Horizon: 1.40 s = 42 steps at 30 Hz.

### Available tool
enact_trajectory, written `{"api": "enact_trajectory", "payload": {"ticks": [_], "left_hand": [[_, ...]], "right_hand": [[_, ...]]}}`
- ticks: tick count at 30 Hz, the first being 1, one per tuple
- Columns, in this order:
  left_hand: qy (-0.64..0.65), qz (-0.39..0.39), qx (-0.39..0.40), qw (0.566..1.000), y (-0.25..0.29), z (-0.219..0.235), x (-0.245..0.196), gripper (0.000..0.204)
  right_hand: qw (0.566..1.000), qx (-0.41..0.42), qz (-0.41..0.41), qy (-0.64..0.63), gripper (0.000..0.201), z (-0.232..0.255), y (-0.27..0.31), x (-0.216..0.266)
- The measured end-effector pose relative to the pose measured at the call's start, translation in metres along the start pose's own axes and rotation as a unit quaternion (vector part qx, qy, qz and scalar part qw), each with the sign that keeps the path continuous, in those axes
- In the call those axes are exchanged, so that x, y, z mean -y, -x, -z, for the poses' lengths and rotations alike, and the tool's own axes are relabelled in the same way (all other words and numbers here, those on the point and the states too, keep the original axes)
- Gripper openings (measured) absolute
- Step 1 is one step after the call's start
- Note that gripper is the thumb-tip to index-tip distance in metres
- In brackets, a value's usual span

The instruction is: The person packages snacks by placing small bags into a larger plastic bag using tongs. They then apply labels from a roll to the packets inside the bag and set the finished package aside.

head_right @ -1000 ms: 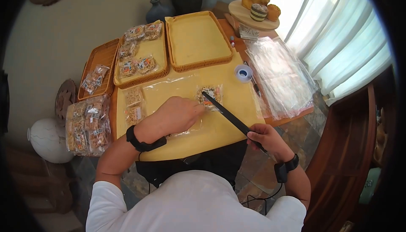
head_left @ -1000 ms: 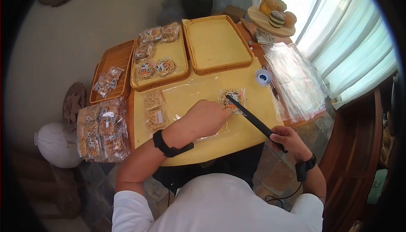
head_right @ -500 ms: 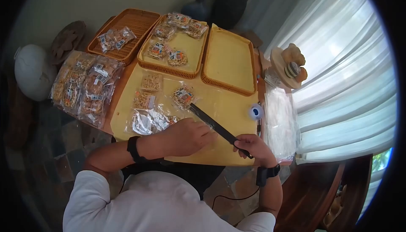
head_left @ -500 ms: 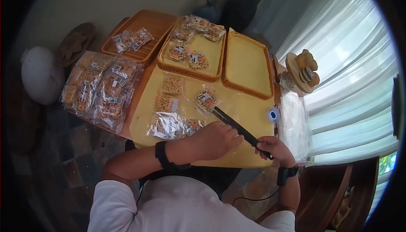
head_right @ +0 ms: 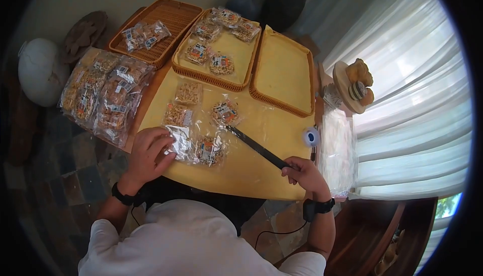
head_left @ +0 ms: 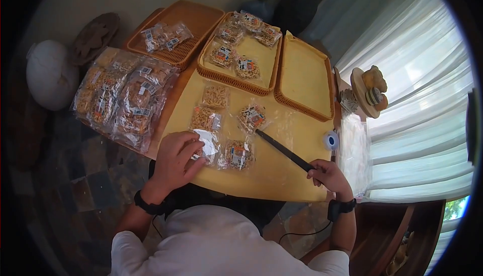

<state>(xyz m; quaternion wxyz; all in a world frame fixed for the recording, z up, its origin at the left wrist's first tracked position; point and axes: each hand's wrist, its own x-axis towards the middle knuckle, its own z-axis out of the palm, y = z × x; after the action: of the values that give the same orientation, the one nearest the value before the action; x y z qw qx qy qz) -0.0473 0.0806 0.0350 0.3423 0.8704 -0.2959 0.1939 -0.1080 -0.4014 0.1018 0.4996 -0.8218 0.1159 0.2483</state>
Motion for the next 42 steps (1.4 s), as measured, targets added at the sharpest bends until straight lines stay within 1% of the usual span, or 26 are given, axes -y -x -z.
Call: {"api": "enact_trajectory", "payload": {"ticks": [1,3,5,6,8,9,11,13,15,19,24,28,31,33,34,36,40,42], "left_hand": [[0.001,0.003,0.000,1.000,0.003,-0.002,0.001,0.038],[-0.013,-0.013,-0.005,1.000,0.006,-0.005,0.003,0.041],[-0.010,-0.006,0.001,1.000,0.011,-0.009,0.007,0.042],[-0.009,0.000,0.007,1.000,0.012,-0.010,0.008,0.043],[-0.007,0.001,0.003,1.000,0.011,-0.009,0.007,0.043],[-0.005,0.004,-0.004,1.000,0.011,-0.009,0.007,0.043],[-0.005,0.001,-0.003,1.000,0.010,-0.011,0.007,0.043],[-0.011,0.005,-0.007,1.000,0.011,-0.012,0.007,0.043],[-0.008,0.003,-0.011,1.000,0.012,-0.014,0.008,0.043],[-0.008,0.000,-0.010,1.000,0.011,-0.015,0.008,0.043],[-0.004,-0.004,-0.012,1.000,0.011,-0.016,0.009,0.043],[-0.003,-0.007,-0.008,1.000,0.011,-0.016,0.008,0.043],[0.000,-0.010,-0.015,1.000,0.010,-0.014,0.008,0.042],[-0.001,-0.011,-0.020,1.000,0.008,-0.013,0.005,0.042],[0.000,-0.013,-0.019,1.000,0.008,-0.014,0.005,0.042],[-0.012,-0.013,-0.018,1.000,0.008,-0.014,0.005,0.042],[-0.003,-0.015,-0.013,1.000,0.010,-0.014,0.007,0.043],[-0.008,-0.012,-0.014,1.000,0.011,-0.015,0.007,0.044]], "right_hand": [[1.000,0.011,-0.009,-0.022,0.012,-0.002,0.004,0.000],[1.000,0.002,-0.013,-0.022,0.010,-0.001,0.008,0.004],[1.000,-0.014,-0.010,0.022,0.014,0.012,0.012,0.001],[1.000,-0.015,-0.010,0.022,0.014,0.016,0.009,0.002],[0.999,0.020,-0.045,0.002,0.015,0.022,0.001,0.003],[0.999,0.016,-0.048,-0.002,0.015,0.021,-0.002,0.003],[0.996,0.044,-0.063,-0.048,0.015,0.016,-0.011,0.008],[0.997,0.049,-0.046,-0.040,0.014,0.009,-0.015,0.013],[0.996,0.087,-0.017,-0.016,0.014,0.002,-0.020,0.015],[0.995,0.092,-0.017,-0.023,0.015,-0.008,-0.025,0.014],[0.998,0.037,-0.022,-0.041,0.015,-0.008,-0.021,0.014],[0.997,0.018,-0.014,-0.069,0.013,-0.010,-0.018,0.012],[0.997,0.011,-0.032,-0.076,0.013,-0.014,-0.017,0.013],[0.996,0.038,-0.037,-0.068,0.013,-0.019,-0.017,0.017],[0.996,0.037,-0.037,-0.069,0.013,-0.023,-0.019,0.016],[0.993,0.059,-0.026,-0.097,0.014,-0.032,-0.029,0.015],[0.992,0.056,-0.046,-0.103,0.015,-0.045,-0.036,0.030],[0.993,0.075,-0.055,-0.066,0.017,-0.045,-0.042,0.027]]}}
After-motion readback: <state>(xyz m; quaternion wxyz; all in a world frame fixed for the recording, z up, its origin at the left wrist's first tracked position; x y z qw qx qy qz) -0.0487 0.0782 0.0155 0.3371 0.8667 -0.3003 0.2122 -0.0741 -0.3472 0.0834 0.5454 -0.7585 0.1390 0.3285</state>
